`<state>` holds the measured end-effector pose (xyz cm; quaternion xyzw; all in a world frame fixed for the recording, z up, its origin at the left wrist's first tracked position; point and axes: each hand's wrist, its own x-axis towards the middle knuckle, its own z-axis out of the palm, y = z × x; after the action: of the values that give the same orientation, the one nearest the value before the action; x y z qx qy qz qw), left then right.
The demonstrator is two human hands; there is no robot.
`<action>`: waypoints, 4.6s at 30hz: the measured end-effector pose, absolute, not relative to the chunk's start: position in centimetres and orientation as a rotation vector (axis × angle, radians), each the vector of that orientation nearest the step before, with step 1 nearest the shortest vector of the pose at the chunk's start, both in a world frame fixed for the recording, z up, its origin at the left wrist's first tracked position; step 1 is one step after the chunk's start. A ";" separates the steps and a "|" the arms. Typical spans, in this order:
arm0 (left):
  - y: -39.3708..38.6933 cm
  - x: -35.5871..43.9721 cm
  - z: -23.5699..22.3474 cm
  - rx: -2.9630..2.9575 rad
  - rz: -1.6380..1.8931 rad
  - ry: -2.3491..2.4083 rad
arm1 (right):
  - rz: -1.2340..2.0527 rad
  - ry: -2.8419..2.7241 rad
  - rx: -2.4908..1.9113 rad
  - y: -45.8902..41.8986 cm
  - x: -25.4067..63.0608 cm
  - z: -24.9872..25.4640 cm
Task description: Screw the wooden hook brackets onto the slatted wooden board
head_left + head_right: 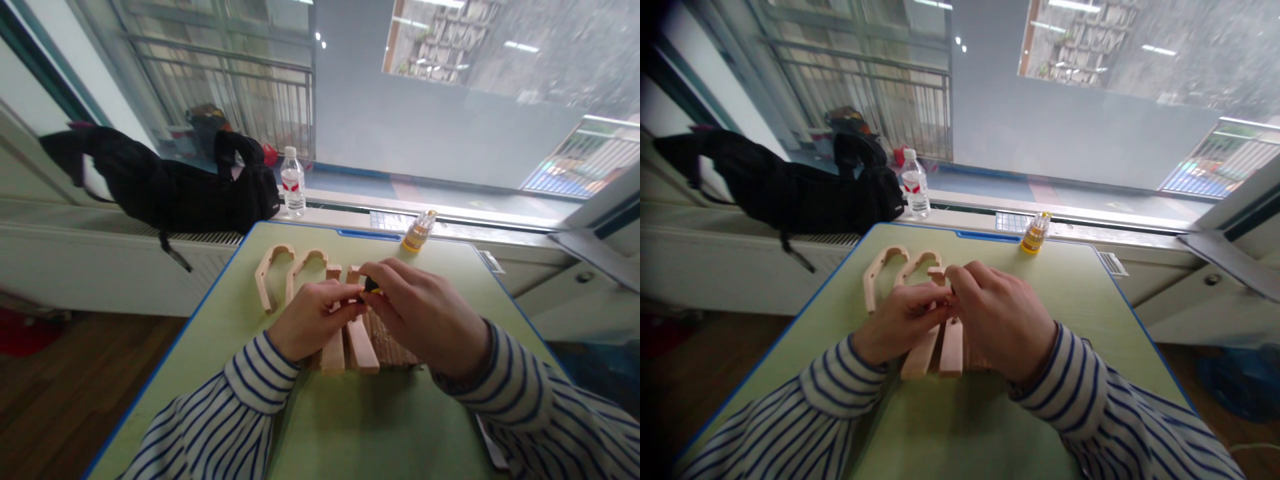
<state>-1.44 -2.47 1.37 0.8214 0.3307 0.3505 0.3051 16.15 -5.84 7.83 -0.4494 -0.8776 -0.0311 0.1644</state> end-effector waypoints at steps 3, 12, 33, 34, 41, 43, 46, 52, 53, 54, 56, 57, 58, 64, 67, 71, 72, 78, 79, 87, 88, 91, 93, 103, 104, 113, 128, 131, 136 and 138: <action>-2.4 -1.4 1.2 2.171 0.925 0.837 | -0.131 -2.494 -1.298 -6.0 16.1 7.6; -2.3 -1.3 1.3 2.160 0.921 0.787 | -0.237 -2.410 -1.392 -6.4 15.5 7.2; -2.3 -1.5 1.4 2.184 0.916 0.881 | 0.052 -2.477 -1.319 -5.7 15.9 7.7; -2.3 -1.4 1.3 2.187 0.921 0.877 | 0.044 -2.474 -1.322 -5.7 16.0 7.6; -2.1 -1.3 1.3 2.149 0.902 0.838 | -0.012 -2.437 -1.349 -5.4 15.8 7.1; -2.1 -1.3 1.4 2.140 0.900 0.826 | -0.015 -2.424 -1.355 -5.4 15.8 7.1; -2.1 -1.2 1.5 2.146 0.891 0.811 | -0.010 -2.407 -1.376 -5.4 15.7 7.0; -2.2 -1.1 1.6 2.166 0.883 0.846 | -0.020 -2.388 -1.409 -5.5 15.7 6.9; -2.2 -1.1 1.6 2.169 0.882 0.863 | -0.024 -2.391 -1.410 -5.5 15.7 7.0; -2.3 -1.2 1.5 2.169 0.887 0.885 | -0.029 -2.395 -1.412 -5.6 15.6 7.1; -2.3 -1.2 1.4 2.153 0.911 0.939 | -0.043 -2.406 -1.416 -5.7 15.6 7.2; -2.3 -1.3 1.4 2.140 0.922 0.962 | -0.050 -2.413 -1.418 -5.7 15.5 7.3; -2.3 -1.3 1.3 2.129 0.931 0.974 | -0.059 -2.419 -1.423 -5.7 15.5 7.4; -2.2 -1.2 1.3 2.128 0.962 0.919 | 0.012 -2.428 -1.416 -5.5 15.7 7.4; -2.2 -1.3 1.3 2.141 0.956 0.928 | 0.074 -2.422 -1.371 -5.4 15.9 7.1; -2.2 -1.2 1.0 2.160 0.968 0.935 | 0.114 -2.389 -1.334 -5.3 15.9 6.7; -2.2 -1.2 0.9 2.158 0.978 0.936 | 0.122 -2.385 -1.323 -5.3 15.8 6.7; -2.3 -1.7 0.5 2.147 0.943 0.930 | 0.155 -2.296 -1.326 -5.5 15.7 6.1; -2.3 -1.9 0.5 2.137 0.935 0.924 | 0.179 -2.280 -1.331 -5.6 15.7 6.0; -2.2 -3.2 0.7 2.340 0.773 0.923 | 0.170 -2.303 -1.313 -5.6 15.5 5.6; -2.1 -3.3 0.8 2.375 0.740 0.916 | 0.139 -2.302 -1.307 -5.6 15.4 5.5; -1.8 -3.5 0.8 2.449 0.637 0.892 | 0.099 -2.295 -1.291 -5.5 15.4 5.4; -1.7 -3.6 0.8 2.465 0.604 0.874 | 0.091 -2.291 -1.267 -5.4 15.5 5.2; -1.4 -3.6 0.9 2.452 0.551 0.848 | 0.065 -2.268 -1.189 -5.2 15.7 4.3; -1.4 -3.6 1.0 2.453 0.545 0.844 | 0.065 -2.268 -1.190 -5.2 15.7 4.3; -1.5 -3.5 1.2 2.447 0.549 0.831 | 0.041 -2.273 -1.175 -5.2 15.7 4.1; -1.5 -3.6 1.8 2.458 0.533 0.837 | 0.098 -2.270 -1.236 -4.7 15.6 4.6; -2.9 -3.5 2.7 2.473 0.646 0.803 | 0.136 -2.270 -1.267 -4.5 15.7 4.8; -6.5 -2.0 2.7 2.618 0.961 0.863 | 0.197 -2.286 -1.268 -4.3 15.9 5.2; -7.1 -1.4 1.7 2.717 1.024 0.811 | 0.174 -2.282 -1.256 -4.1 15.8 5.1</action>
<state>-1.43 -7.13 1.71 0.8995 0.2685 0.3389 0.0633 15.76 -4.13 5.14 -0.4643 -0.8434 0.0644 0.2625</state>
